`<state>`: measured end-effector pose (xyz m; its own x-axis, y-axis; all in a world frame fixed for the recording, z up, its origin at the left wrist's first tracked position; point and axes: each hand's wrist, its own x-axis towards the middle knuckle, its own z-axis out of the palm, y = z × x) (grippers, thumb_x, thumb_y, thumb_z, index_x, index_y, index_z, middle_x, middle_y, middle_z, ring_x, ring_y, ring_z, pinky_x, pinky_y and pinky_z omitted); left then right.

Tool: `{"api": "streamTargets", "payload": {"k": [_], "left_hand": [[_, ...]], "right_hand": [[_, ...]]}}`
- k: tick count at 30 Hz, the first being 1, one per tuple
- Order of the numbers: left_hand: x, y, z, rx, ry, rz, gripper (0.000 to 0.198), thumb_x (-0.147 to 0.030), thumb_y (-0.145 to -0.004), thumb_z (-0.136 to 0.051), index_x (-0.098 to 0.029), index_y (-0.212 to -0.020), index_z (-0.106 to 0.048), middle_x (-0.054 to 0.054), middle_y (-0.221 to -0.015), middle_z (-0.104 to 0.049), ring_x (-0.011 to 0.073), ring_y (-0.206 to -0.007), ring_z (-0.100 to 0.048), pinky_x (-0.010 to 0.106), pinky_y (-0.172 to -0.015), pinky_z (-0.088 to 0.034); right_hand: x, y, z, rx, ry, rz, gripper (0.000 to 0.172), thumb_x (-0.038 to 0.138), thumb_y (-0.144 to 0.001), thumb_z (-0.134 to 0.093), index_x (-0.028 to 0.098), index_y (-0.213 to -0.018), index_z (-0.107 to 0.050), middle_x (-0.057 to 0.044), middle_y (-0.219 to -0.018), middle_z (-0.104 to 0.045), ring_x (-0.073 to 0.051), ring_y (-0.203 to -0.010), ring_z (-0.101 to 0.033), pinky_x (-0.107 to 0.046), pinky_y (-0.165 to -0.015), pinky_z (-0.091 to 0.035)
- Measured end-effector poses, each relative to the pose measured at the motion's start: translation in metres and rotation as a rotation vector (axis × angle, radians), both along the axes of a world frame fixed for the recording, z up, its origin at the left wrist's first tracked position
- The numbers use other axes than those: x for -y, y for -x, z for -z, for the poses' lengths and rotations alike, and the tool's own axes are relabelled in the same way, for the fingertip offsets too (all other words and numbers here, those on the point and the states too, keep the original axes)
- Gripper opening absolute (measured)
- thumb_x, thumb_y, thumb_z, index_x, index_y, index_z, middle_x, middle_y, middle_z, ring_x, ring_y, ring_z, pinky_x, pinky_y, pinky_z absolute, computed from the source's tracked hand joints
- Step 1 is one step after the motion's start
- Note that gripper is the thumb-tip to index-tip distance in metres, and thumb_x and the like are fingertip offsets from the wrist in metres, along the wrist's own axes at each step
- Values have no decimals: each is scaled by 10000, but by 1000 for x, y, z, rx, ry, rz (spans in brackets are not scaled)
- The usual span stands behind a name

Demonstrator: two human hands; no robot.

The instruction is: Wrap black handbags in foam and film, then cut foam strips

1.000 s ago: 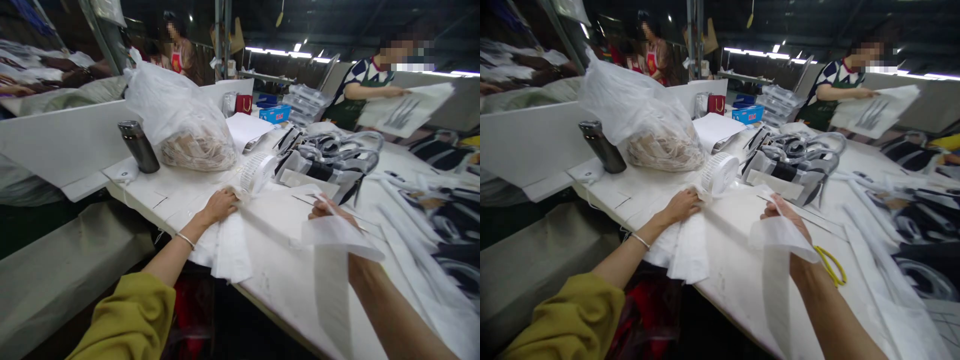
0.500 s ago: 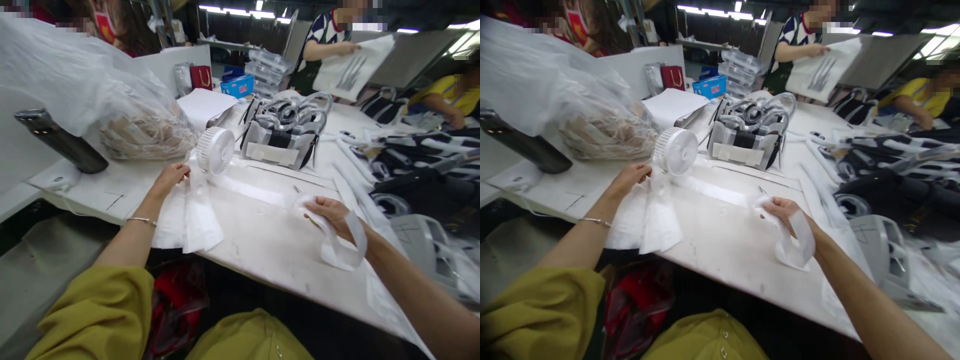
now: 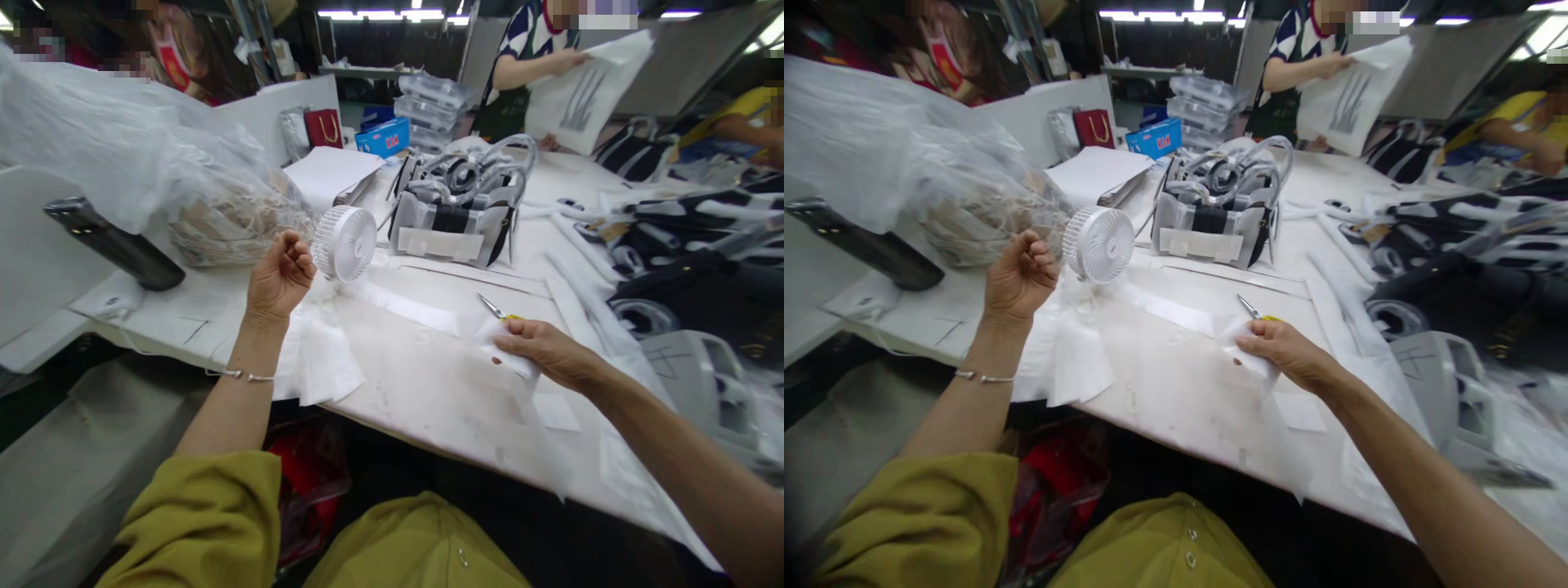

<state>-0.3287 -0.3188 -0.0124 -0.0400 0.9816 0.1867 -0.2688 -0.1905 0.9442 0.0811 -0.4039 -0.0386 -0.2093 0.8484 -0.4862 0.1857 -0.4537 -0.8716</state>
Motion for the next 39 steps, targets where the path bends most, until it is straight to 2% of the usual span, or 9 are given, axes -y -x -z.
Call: {"api": "streamTargets", "payload": {"k": [3, 5, 8, 11, 16, 22, 27, 33, 39], "left_hand": [[28, -66, -8, -48, -47, 292, 429, -516, -800, -688, -167, -1046, -646, 61, -1043, -708, 216, -994, -642, 373, -922, -493], [49, -112, -8, -264, -161, 685, 557, -469, -786, -726, -165, -1234, -599, 115, -1292, -625, 271, -1200, -564, 406, -1031, -425], [72, -161, 1, -539, -200, 877, 585, -385, -786, -729, -218, -1318, -553, 74, -1295, -623, 250, -1151, -575, 357, -976, -439], [80, -175, 12, -760, -122, 836, 528, -408, -750, -745, -227, -1229, -619, 5, -980, -694, 197, -859, -612, 287, -755, -455], [71, -156, 17, -832, 33, 844, 274, -434, -773, -684, -163, -808, -686, -37, -676, -583, 121, -642, -501, 227, -599, -366], [55, -135, 20, -871, 183, 824, 336, -487, -732, -691, -155, -723, -642, -37, -636, -562, 107, -593, -470, 210, -556, -336], [49, -133, 27, -950, 188, 827, 333, -491, -733, -682, -158, -749, -672, -23, -672, -605, 122, -627, -504, 213, -590, -368], [45, -138, 32, -1060, 189, 823, 366, -525, -714, -668, -165, -770, -701, -9, -685, -625, 147, -650, -528, 220, -584, -366], [40, -143, 43, -1160, 200, 806, 370, -540, -698, -671, -177, -755, -715, -3, -685, -649, 168, -664, -558, 227, -593, -383]], "right_hand": [[6, 17, -14, -17, 17, -207, 393, 476, -656, -835, 152, -832, -700, -39, -749, -719, -130, -582, -612, -212, -524, -439], [9, 30, -24, -37, 19, -319, 365, 467, -688, -813, 154, -840, -703, -27, -761, -711, -131, -618, -610, -216, -558, -443], [13, 39, -36, 9, -26, -411, 326, 453, -707, -795, 150, -790, -707, -3, -708, -671, -115, -611, -557, -214, -559, -412], [19, 33, -40, 32, -34, -441, 297, 436, -726, -778, 155, -792, -706, 23, -672, -625, -96, -599, -502, -201, -553, -388], [37, 8, -29, -63, 129, -460, 387, 387, -633, -842, 157, -898, -679, 15, -785, -668, -124, -667, -570, -214, -605, -438], [50, -19, -6, -80, 173, -429, 352, 411, -667, -820, 156, -855, -667, 11, -796, -671, -121, -652, -559, -227, -628, -441], [56, -32, 11, -131, 110, -413, 385, 534, -761, -719, 158, -728, -645, 36, -674, -593, -103, -627, -478, -218, -621, -383], [57, -41, 28, 9, 148, -356, 388, 470, -643, -798, 178, -579, -550, 70, -516, -497, -82, -494, -366, -220, -489, -272], [55, -46, 37, 43, 183, -265, 247, 353, -563, -807, 185, -659, -654, 38, -601, -644, -125, -562, -534, -236, -555, -422]]}}
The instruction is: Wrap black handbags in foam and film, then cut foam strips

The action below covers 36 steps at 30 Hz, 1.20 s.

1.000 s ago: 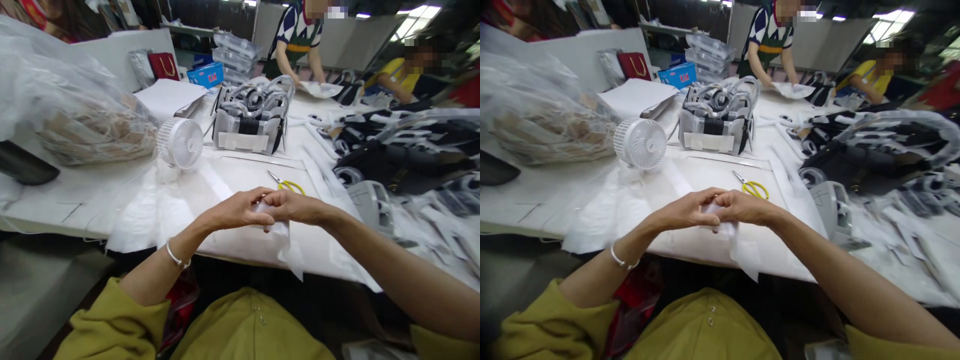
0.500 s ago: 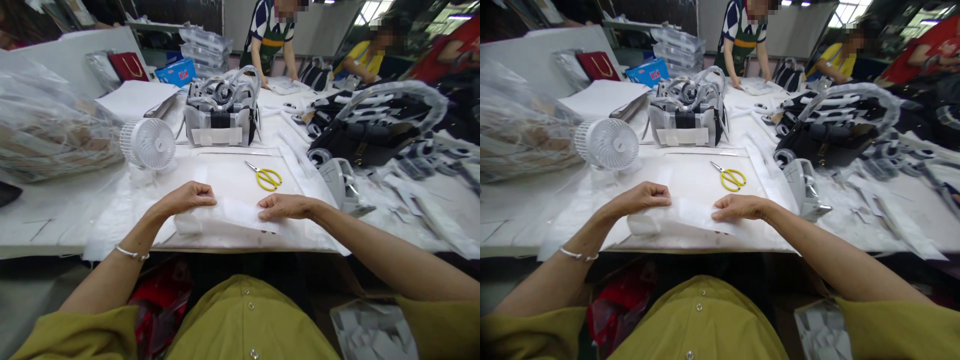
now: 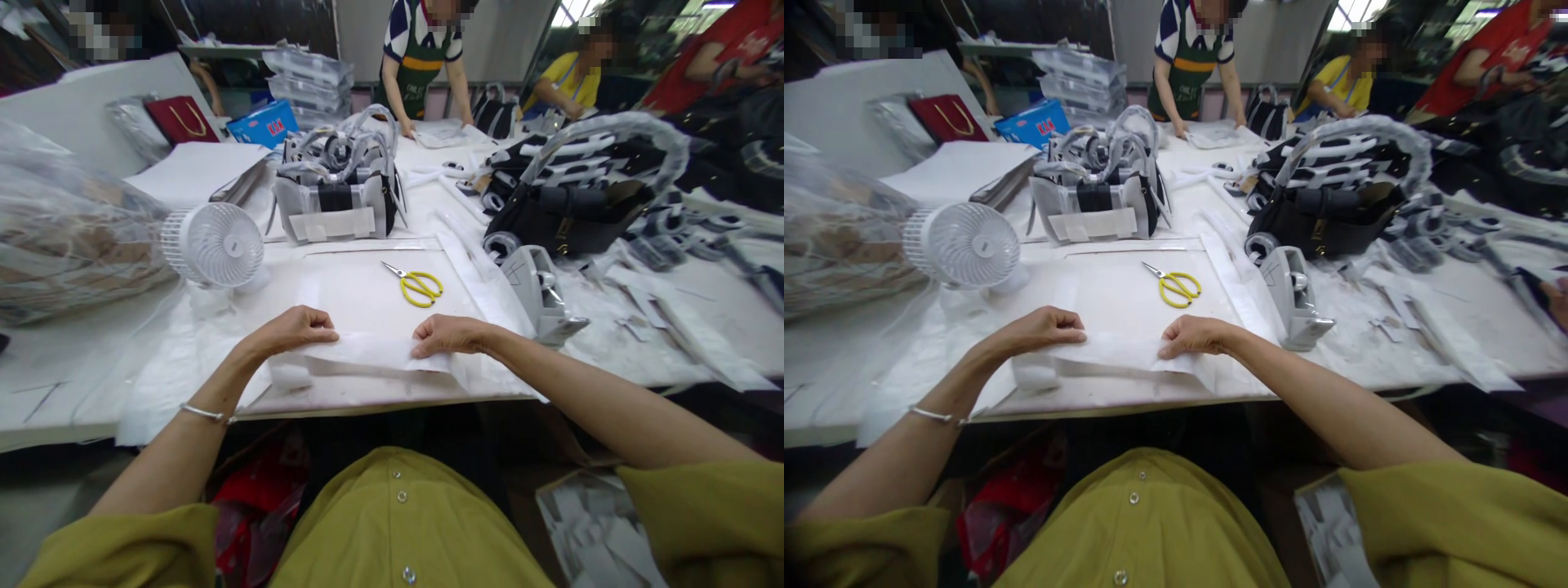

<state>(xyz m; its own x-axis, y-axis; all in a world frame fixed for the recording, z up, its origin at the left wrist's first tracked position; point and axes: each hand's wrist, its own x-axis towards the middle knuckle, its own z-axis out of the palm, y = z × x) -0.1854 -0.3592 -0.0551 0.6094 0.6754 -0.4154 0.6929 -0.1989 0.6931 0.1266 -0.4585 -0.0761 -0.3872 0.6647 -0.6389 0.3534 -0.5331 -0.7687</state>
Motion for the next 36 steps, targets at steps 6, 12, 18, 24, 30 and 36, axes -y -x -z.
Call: {"api": "streamTargets", "payload": {"k": [6, 12, 18, 24, 30, 36], "left_hand": [[-6, 3, 7, -26, -13, 25, 360, -535, -726, -654, -179, -747, -704, -12, -686, -637, 161, -667, -546, 224, -604, -374], [-6, 3, 3, 11, 53, 4, 348, -520, -717, -662, -174, -692, -679, -19, -639, -597, 152, -636, -518, 224, -584, -352], [-7, 7, 5, 44, 202, 144, 303, -470, -689, -718, -176, -755, -676, -27, -712, -622, 153, -668, -535, 219, -611, -384], [0, 19, -11, 150, 374, 89, 371, -489, -645, -771, -139, -722, -677, -17, -626, -588, 126, -581, -492, 213, -544, -376], [36, 56, -43, 240, 434, 55, 393, -500, -643, -771, -126, -722, -681, -5, -597, -566, 107, -542, -441, 193, -472, -324], [51, 107, -26, 84, 367, -63, 415, -552, -691, -718, -146, -694, -627, -29, -607, -510, 99, -560, -402, 192, -504, -303]], "right_hand": [[-1, -4, 7, 33, -46, -38, 261, 253, -530, -785, 181, -769, -708, 36, -698, -690, -137, -648, -582, -236, -624, -448], [-3, -10, 12, 140, -104, -96, 233, 219, -531, -753, 180, -760, -728, 41, -674, -682, -145, -652, -567, -241, -619, -428], [-13, -35, -1, 250, -164, -126, 219, 289, -562, -728, 169, -745, -736, 29, -666, -670, -150, -657, -556, -251, -641, -412], [-29, -73, -22, 383, -238, -146, 270, 352, -557, -757, 154, -739, -729, 22, -643, -646, -150, -648, -534, -254, -634, -382], [-40, -86, -31, 528, -264, -241, 255, 368, -563, -707, 171, -725, -707, 29, -626, -618, -150, -634, -527, -252, -614, -390], [-61, -96, -35, 851, -301, -248, 161, 264, -550, -650, 173, -672, -702, 7, -582, -606, -157, -584, -528, -250, -526, -353]]}}
